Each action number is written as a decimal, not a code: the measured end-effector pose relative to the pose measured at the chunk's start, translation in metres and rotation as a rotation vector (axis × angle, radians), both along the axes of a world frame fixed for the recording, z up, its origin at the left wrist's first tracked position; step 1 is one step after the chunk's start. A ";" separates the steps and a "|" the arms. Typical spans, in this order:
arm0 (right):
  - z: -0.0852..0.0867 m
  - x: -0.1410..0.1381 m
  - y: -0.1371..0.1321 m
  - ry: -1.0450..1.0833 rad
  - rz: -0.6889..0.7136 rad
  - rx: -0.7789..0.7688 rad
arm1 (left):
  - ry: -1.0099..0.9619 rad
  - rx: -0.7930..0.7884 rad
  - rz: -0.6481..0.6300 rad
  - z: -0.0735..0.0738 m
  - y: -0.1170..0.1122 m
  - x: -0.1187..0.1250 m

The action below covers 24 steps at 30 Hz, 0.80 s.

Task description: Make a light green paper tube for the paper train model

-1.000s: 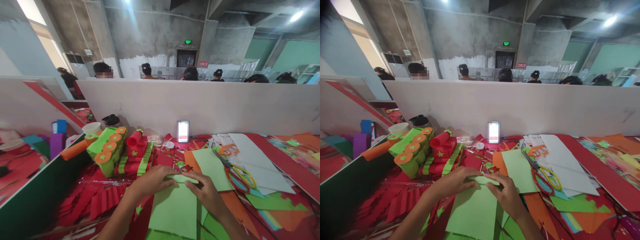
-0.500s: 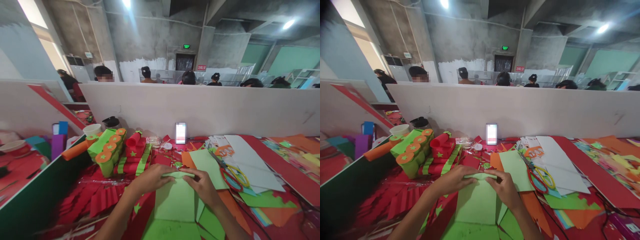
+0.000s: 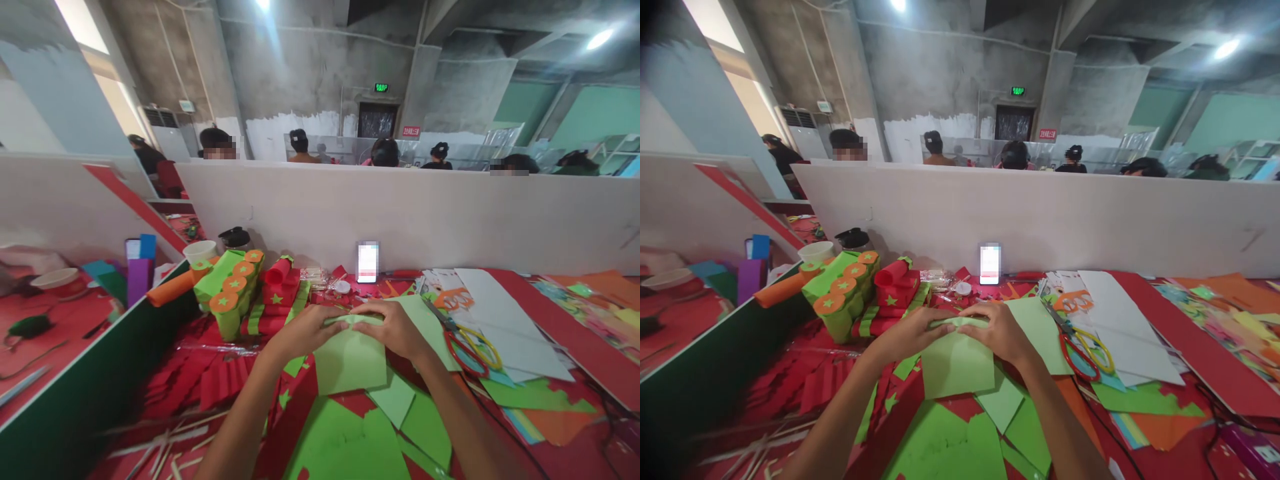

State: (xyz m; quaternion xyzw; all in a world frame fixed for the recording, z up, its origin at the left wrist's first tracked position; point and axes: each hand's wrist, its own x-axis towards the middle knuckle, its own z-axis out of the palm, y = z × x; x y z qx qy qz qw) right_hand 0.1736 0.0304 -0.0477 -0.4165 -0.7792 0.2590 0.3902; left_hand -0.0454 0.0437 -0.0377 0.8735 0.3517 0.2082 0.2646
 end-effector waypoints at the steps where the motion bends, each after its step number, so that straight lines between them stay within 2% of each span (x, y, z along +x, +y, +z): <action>1: 0.002 -0.001 0.001 -0.031 0.000 0.022 | -0.010 -0.009 -0.004 0.001 0.001 0.000; 5: 0.008 0.001 0.004 -0.096 -0.002 0.032 | -0.005 -0.041 0.002 0.004 0.000 0.000; 13: 0.010 0.012 0.007 -0.172 -0.007 -0.049 | 0.038 -0.021 0.016 -0.007 -0.003 0.000; 20: 0.010 0.012 0.006 -0.190 -0.018 -0.068 | -0.063 -0.068 -0.005 -0.003 -0.003 0.005; 24: 0.008 0.012 0.005 -0.182 0.027 -0.132 | -0.065 -0.058 0.007 -0.007 0.000 0.003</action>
